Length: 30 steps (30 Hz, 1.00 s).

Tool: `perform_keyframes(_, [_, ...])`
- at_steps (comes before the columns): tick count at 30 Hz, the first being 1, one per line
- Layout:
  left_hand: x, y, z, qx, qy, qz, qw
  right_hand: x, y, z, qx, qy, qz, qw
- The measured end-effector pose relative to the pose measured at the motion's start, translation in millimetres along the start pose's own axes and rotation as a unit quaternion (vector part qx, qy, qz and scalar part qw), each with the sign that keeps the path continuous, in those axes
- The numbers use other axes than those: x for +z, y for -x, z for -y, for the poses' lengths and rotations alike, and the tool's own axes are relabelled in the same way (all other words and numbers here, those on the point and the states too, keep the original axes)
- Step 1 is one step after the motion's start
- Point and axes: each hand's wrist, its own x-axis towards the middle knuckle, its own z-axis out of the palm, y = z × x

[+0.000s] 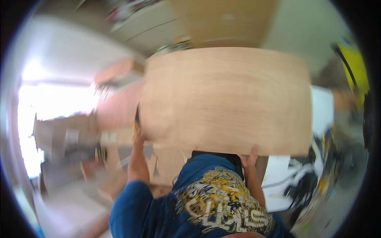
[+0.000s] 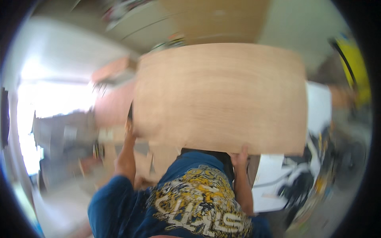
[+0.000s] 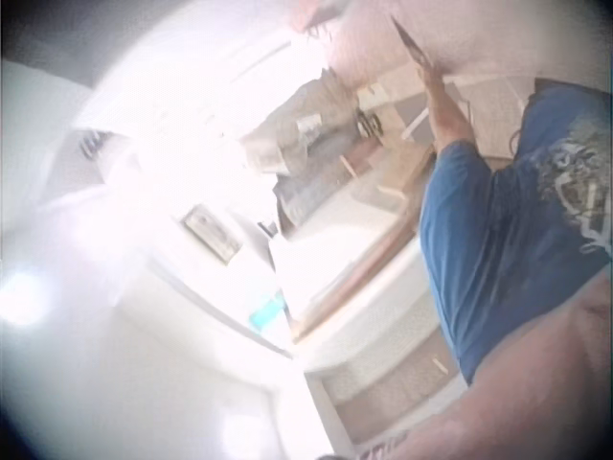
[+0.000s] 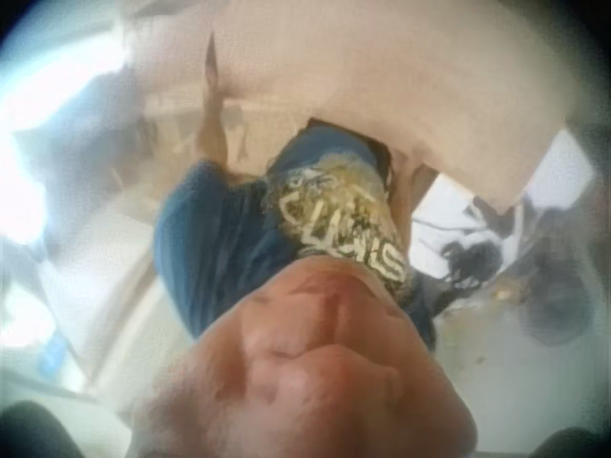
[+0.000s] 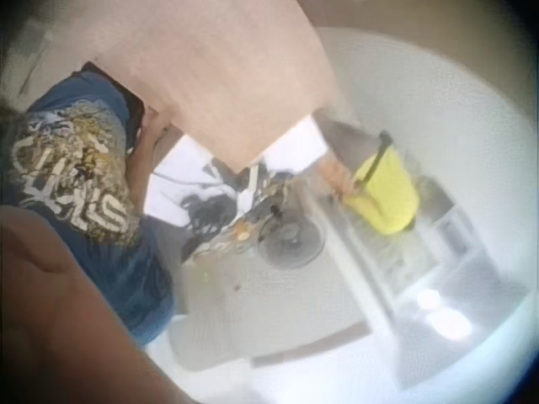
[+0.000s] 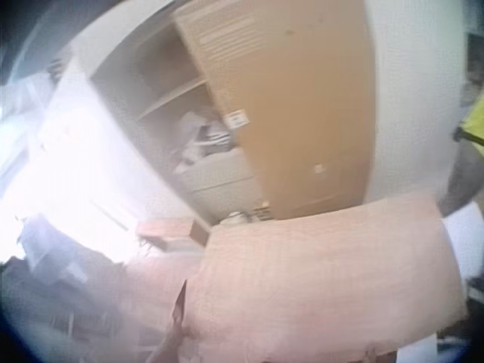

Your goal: The person marks a curved line on a large plywood sheet using a thin strip as a guide and a pencil. They then position the sheet on a workbench and cut along the marked line using a hand saw.

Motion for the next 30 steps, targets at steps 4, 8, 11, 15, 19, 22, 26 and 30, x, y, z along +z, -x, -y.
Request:
perform_keyframes(4, [23.7,-1.2,-6.0,-0.023,-0.026,0.111,0.993,23.1,16.4,17.0,-0.052,0.066,-0.102,0.991])
perform_keyframes(8, [4.9,24.0,-24.2,-0.012,-0.051,0.089,0.995,45.8,32.9,26.0,-0.056,0.112,-0.093,0.988])
perform_keyframes(11, [-21.3,46.2,-28.3,0.003,-0.073,0.094,0.993,45.5,38.5,24.2,-0.083,0.13,-0.078,0.985])
perform_keyframes(15, [-63.2,78.5,-26.9,0.004,-0.104,0.1,0.989,38.9,40.6,22.8,-0.125,0.143,-0.096,0.977])
perform_keyframes(19, [-92.2,105.2,-38.0,0.024,-0.13,0.102,0.986,80.0,58.0,46.9,-0.139,0.189,-0.066,0.97])
perform_keyframes(22, [-76.8,117.3,-41.7,0.025,-0.15,0.118,0.981,107.9,77.1,65.0,-0.134,0.189,-0.09,0.969])
perform_keyframes(26, [-28.8,131.9,-38.9,0.028,-0.182,0.168,0.968,97.0,59.4,46.2,-0.195,0.057,-0.089,0.975])
perform_keyframes(30, [25.3,131.0,-32.6,0.022,-0.217,0.237,0.947,63.6,43.0,35.3,-0.215,-0.042,-0.081,0.972])
